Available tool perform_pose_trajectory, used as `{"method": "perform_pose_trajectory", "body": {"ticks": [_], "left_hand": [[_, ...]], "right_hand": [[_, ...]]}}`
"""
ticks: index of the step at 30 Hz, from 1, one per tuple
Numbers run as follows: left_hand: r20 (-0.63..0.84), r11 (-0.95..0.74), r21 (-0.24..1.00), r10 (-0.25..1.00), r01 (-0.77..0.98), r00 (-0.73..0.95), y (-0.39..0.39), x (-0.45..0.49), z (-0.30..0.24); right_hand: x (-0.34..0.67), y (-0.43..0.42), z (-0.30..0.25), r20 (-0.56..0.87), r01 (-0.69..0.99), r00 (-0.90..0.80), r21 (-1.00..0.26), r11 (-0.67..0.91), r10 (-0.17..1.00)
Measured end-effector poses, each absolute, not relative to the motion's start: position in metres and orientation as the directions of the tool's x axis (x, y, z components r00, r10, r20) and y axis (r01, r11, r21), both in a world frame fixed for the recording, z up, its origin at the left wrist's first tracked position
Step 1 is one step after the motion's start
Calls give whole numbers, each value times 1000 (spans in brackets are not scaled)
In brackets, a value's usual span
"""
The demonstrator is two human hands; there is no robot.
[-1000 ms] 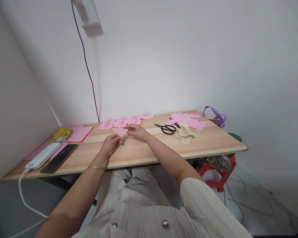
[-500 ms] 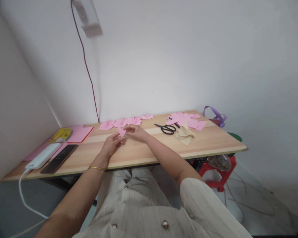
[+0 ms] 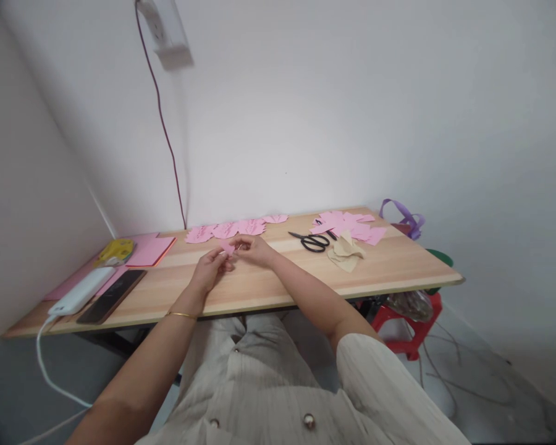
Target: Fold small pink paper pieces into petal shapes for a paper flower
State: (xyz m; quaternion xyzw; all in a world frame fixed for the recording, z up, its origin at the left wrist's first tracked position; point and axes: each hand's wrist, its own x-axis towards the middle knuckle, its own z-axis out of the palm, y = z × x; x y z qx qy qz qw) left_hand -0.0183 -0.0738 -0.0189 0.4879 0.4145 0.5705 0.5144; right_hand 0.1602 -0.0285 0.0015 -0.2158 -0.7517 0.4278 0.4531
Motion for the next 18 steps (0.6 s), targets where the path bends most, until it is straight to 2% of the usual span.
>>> {"method": "perform_pose_trajectory", "body": {"ticks": [6,12,18], "left_hand": [[118,-116,976,993,-183,-2,-72,-19,-20],[113,-118,974,993,-196,-36,-75,-16,-17],[166,-173,956,985,-236,-50,-75,-15,-18]], "right_hand": [[160,-32,4,516,-43,-515,-813,581,684],[160,-31,2,478,-3,-495,-836,549,726],[158,-26,-4,491,-30,-489,-836,548,721]]}}
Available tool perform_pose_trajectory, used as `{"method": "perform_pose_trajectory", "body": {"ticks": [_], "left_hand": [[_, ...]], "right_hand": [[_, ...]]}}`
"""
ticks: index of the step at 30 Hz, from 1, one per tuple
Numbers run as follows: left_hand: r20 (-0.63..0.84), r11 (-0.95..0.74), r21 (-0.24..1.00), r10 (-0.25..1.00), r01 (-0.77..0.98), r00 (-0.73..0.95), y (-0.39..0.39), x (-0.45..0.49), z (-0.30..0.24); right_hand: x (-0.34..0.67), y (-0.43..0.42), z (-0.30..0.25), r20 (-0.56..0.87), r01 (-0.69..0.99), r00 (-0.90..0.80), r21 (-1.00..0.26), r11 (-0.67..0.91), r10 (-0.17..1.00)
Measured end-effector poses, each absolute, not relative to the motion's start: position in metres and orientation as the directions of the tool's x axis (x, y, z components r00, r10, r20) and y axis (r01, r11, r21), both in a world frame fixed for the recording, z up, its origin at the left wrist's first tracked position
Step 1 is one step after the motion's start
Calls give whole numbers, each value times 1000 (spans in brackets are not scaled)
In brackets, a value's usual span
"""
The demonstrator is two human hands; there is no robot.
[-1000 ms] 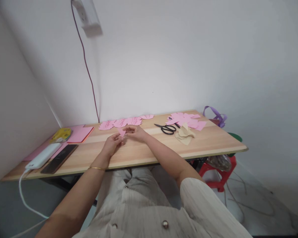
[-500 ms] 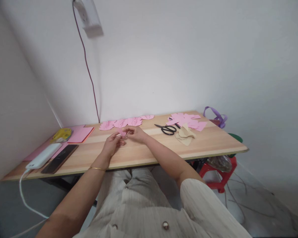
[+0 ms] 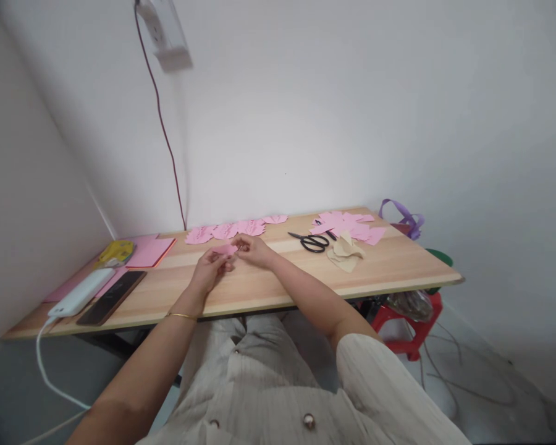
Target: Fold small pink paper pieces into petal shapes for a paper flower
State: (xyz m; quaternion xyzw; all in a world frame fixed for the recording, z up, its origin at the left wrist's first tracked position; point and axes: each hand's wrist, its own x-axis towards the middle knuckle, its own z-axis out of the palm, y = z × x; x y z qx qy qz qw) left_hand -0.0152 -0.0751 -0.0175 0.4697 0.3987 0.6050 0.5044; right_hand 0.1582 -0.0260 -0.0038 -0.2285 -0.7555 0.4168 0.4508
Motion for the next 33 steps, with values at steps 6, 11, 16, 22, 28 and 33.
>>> {"method": "perform_pose_trajectory", "body": {"ticks": [6,11,16,22,28,33], "left_hand": [[183,-192,952,981,-240,-58,-74,-15,-19],[170,-175,963,985,-208,-40,-74,-14,-19],[156,-159,974,987,-162,-30,-74,-16,-21],[143,-149,972,989,-182,-44,-73,-19,-23],[147,-165,929,986,-332,-81,-76,-20,-15],[115,-126,901,992,-416,-53,-78,-20,-9]], "right_hand": [[159,-29,-3,494,-35,-572,-812,582,655],[162,-29,-5,546,69,-611,-685,726,573],[165,-26,-5,585,125,-637,-565,816,503],[166,-28,-3,527,234,-642,-556,797,556],[161,-30,-3,549,219,-634,-548,808,544],[157,-30,-6,573,309,-662,-379,873,483]]}}
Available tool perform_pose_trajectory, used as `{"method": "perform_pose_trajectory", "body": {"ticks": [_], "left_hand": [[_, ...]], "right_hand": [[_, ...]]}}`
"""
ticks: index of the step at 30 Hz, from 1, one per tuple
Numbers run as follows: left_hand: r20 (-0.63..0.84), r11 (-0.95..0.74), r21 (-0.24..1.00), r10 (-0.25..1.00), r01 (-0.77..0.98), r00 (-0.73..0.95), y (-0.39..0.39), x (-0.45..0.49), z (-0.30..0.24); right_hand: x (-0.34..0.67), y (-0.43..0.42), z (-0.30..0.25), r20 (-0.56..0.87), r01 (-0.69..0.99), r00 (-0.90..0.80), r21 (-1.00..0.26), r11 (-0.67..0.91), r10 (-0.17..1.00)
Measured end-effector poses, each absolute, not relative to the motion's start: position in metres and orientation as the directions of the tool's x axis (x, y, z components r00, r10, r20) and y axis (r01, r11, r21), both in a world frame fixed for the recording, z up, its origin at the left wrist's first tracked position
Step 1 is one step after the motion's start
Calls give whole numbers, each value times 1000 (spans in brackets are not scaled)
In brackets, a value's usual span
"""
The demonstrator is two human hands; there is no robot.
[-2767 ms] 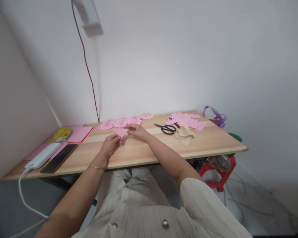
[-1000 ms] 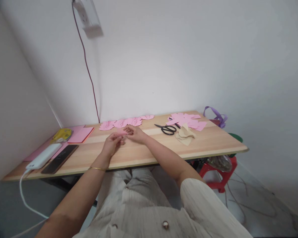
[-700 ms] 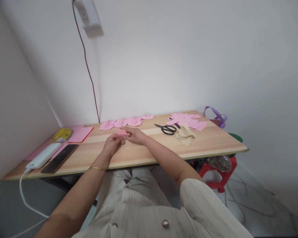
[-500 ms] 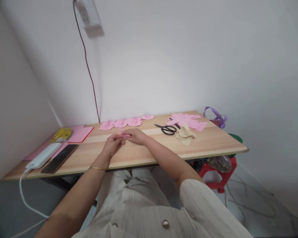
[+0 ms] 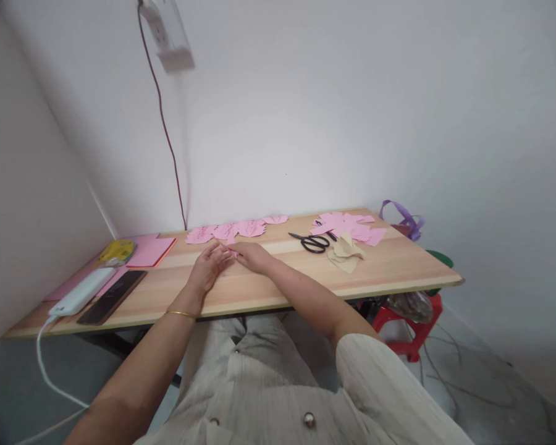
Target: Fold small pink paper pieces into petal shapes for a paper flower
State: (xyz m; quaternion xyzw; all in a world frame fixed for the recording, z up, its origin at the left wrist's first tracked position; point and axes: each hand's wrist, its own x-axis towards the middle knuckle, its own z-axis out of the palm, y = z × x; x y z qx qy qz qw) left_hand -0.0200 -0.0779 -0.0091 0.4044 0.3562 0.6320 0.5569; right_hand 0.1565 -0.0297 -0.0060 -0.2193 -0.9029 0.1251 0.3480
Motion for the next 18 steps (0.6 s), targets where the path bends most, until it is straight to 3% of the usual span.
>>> {"method": "perform_pose_trajectory", "body": {"ticks": [9,18], "left_hand": [[87,-139,903,986,-406,-145,-71,-20,-17],[108,-180,906,974,-383,-201,-71,-23,-15]], "right_hand": [[148,-44,-7,473,502,-732,-113,857,491],[147,-37,-15,564,426,-634,-317,847,530]]}}
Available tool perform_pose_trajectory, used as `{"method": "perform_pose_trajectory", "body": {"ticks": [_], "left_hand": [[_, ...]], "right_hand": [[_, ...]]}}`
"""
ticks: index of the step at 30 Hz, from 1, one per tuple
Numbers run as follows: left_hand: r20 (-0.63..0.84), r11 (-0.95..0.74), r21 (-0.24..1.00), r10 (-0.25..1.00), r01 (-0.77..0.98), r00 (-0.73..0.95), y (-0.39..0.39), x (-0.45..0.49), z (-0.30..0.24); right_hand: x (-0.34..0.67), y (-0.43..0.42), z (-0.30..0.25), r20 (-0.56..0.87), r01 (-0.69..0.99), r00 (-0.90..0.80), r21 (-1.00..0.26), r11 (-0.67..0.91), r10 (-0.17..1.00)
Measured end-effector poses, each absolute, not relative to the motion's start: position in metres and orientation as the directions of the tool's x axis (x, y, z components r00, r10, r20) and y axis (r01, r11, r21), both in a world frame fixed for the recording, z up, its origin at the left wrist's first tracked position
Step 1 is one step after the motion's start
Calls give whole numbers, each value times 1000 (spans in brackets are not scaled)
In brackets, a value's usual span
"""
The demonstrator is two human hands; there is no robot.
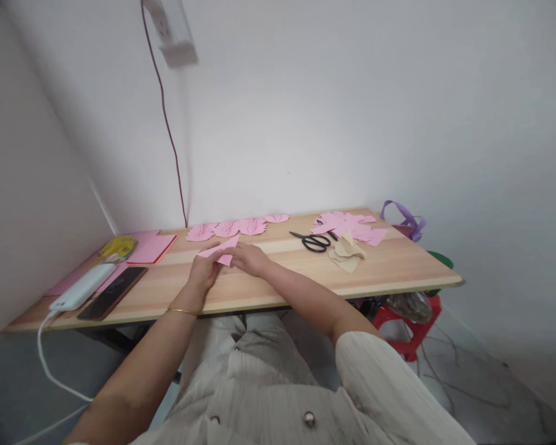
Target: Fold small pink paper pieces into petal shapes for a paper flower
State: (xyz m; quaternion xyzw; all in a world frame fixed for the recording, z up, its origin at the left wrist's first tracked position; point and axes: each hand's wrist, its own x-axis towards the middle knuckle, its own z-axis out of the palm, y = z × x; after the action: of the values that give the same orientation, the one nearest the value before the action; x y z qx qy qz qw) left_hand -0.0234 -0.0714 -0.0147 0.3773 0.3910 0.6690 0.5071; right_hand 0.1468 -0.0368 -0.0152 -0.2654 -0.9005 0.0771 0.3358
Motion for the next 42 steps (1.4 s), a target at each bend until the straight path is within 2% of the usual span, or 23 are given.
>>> {"method": "perform_pose_trajectory", "body": {"ticks": [3,8,15,22,28,32,42], "left_hand": [[113,-196,908,966,-370,-233,-71,-22,-14],[130,-197,915,970,-351,-205,-73,-20,-14],[131,-201,904,971,-378,-202,-73,-19,-14],[161,-192,887,981,-419,-108,-77,-15,-10],[172,-199,915,979,-351,-108,-75,-15,-13],[149,-177,929,983,-325,-108,-75,-16,-14],[148,-140,881,989,-453,-18,-76,-13,-13]], "right_hand": [[148,-35,-11,597,491,-563,-316,812,572],[152,-40,-3,703,619,-455,-192,761,547],[153,-47,-3,696,579,-596,27,815,400],[157,-45,-1,693,596,-585,13,803,422],[156,-46,3,661,548,-636,23,836,398],[154,-47,4,661,558,-617,-17,830,428],[147,-49,3,700,597,-498,-151,788,512]]}}
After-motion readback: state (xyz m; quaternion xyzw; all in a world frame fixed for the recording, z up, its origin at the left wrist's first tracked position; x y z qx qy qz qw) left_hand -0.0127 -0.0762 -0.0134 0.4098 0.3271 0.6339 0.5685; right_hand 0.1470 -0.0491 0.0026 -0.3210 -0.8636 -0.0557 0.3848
